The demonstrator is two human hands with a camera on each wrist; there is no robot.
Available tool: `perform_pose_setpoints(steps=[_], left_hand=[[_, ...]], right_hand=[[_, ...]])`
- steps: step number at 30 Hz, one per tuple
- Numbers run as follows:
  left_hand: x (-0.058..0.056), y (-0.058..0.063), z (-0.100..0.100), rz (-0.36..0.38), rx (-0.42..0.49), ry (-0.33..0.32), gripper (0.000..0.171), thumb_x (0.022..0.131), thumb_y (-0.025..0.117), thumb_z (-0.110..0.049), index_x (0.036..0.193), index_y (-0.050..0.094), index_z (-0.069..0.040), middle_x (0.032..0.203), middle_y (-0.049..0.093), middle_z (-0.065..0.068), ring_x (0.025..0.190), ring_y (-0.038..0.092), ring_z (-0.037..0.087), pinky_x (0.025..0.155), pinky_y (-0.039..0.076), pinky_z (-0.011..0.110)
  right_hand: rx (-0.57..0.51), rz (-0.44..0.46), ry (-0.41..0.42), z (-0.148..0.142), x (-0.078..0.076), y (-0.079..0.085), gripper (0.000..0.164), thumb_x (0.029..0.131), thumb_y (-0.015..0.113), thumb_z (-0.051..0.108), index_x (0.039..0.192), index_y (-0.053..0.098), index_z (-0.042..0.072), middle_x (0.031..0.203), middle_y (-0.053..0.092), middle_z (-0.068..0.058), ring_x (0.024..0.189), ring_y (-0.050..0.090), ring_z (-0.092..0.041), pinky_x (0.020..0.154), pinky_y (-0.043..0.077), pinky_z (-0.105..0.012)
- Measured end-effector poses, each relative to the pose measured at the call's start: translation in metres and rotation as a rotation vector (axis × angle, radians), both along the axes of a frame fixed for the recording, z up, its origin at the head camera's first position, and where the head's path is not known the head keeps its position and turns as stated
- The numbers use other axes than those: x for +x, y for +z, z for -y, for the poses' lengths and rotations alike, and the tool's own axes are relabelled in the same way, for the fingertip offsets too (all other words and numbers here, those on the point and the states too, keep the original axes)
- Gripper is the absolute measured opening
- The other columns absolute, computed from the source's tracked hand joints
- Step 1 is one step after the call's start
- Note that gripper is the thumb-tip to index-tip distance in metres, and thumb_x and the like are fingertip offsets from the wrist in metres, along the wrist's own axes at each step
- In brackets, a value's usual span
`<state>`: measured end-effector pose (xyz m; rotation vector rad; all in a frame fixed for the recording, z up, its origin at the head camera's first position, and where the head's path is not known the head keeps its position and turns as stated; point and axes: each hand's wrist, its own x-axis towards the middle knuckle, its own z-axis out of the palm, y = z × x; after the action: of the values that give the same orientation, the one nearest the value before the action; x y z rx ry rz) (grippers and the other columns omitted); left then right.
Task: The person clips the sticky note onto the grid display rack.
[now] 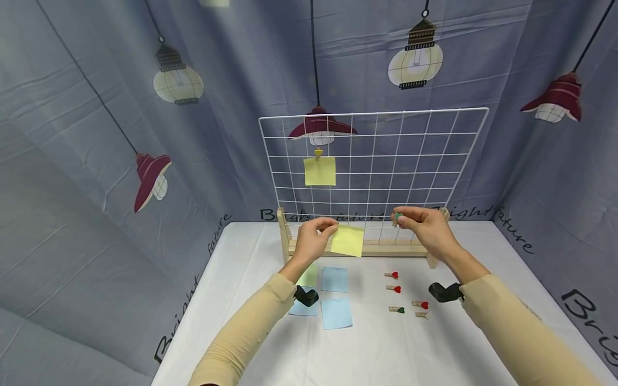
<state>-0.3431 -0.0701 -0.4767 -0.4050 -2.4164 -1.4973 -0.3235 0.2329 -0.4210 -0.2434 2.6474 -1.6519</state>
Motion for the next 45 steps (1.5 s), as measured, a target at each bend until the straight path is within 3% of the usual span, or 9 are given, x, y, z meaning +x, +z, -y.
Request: perform_pose_setpoints(steps=[5,9,14,18,28,35,45], left_hand=[[-0.002,0.003,-0.001,-0.001,-0.004,-0.008,0.016,0.099,0.072,-0.025,0.11,0.08,-0.017,0.098,0.078,-0.005,0.09,0.067,0.01,0.077,0.048,0.032],[-0.002,0.006,-0.003,0.006,-0.005,-0.005,0.014,0.099,0.071,-0.026,0.109,0.08,-0.02,0.098,0.077,-0.006,0.091,0.067,0.01,0.08,0.049,0.033],[-0.003,0.013,-0.005,-0.01,-0.005,-0.005,0.012,0.099,0.071,-0.027,0.106,0.08,-0.023,0.098,0.077,-0.007,0.091,0.067,0.01,0.08,0.05,0.032],[-0.004,0.016,-0.006,-0.006,-0.008,-0.005,0.011,0.099,0.072,-0.028,0.106,0.08,-0.024,0.098,0.077,-0.008,0.091,0.067,0.008,0.079,0.05,0.031],[-0.009,0.03,-0.008,-0.044,0.014,-0.002,0.012,0.099,0.072,-0.026,0.107,0.079,-0.023,0.102,0.079,-0.006,0.094,0.071,0.009,0.08,0.054,0.031],[-0.012,0.041,-0.011,-0.078,0.071,0.014,0.013,0.099,0.072,-0.025,0.108,0.08,-0.021,0.099,0.078,-0.003,0.089,0.072,0.011,0.068,0.053,0.026],[-0.021,0.059,-0.018,-0.134,0.087,0.054,0.016,0.098,0.073,-0.026,0.109,0.081,-0.019,0.099,0.079,-0.002,0.088,0.07,0.009,0.07,0.052,0.028]], right_hand=[[-0.027,-0.001,-0.003,0.004,-0.004,0.008,0.045,0.104,0.061,0.034,0.142,0.062,0.008,0.134,0.07,-0.011,0.099,0.069,0.002,0.111,0.047,-0.05],[-0.059,-0.013,0.008,0.007,-0.008,0.014,0.046,0.105,0.06,0.032,0.142,0.06,0.004,0.131,0.072,-0.008,0.099,0.07,0.004,0.106,0.052,-0.033],[-0.148,-0.029,0.026,0.012,-0.012,0.021,0.046,0.104,0.063,0.024,0.142,0.059,-0.001,0.112,0.076,0.012,0.097,0.071,0.005,0.089,0.056,-0.016],[-0.21,-0.036,0.031,0.016,-0.015,0.028,0.045,0.103,0.064,0.02,0.14,0.058,-0.006,0.101,0.073,0.022,0.095,0.072,0.004,0.088,0.057,-0.019],[-0.311,-0.047,0.023,0.027,-0.019,0.048,0.043,0.102,0.066,0.016,0.136,0.06,-0.009,0.098,0.074,0.017,0.093,0.073,0.002,0.087,0.057,-0.018],[-0.355,-0.083,-0.01,0.033,-0.023,0.061,0.032,0.1,0.068,0.013,0.128,0.068,-0.001,0.097,0.074,0.016,0.092,0.073,-0.001,0.086,0.057,-0.016],[-0.434,-0.098,-0.038,0.045,-0.029,0.075,0.024,0.097,0.071,0.012,0.119,0.074,0.002,0.095,0.075,0.012,0.088,0.073,-0.002,0.083,0.058,-0.016]])
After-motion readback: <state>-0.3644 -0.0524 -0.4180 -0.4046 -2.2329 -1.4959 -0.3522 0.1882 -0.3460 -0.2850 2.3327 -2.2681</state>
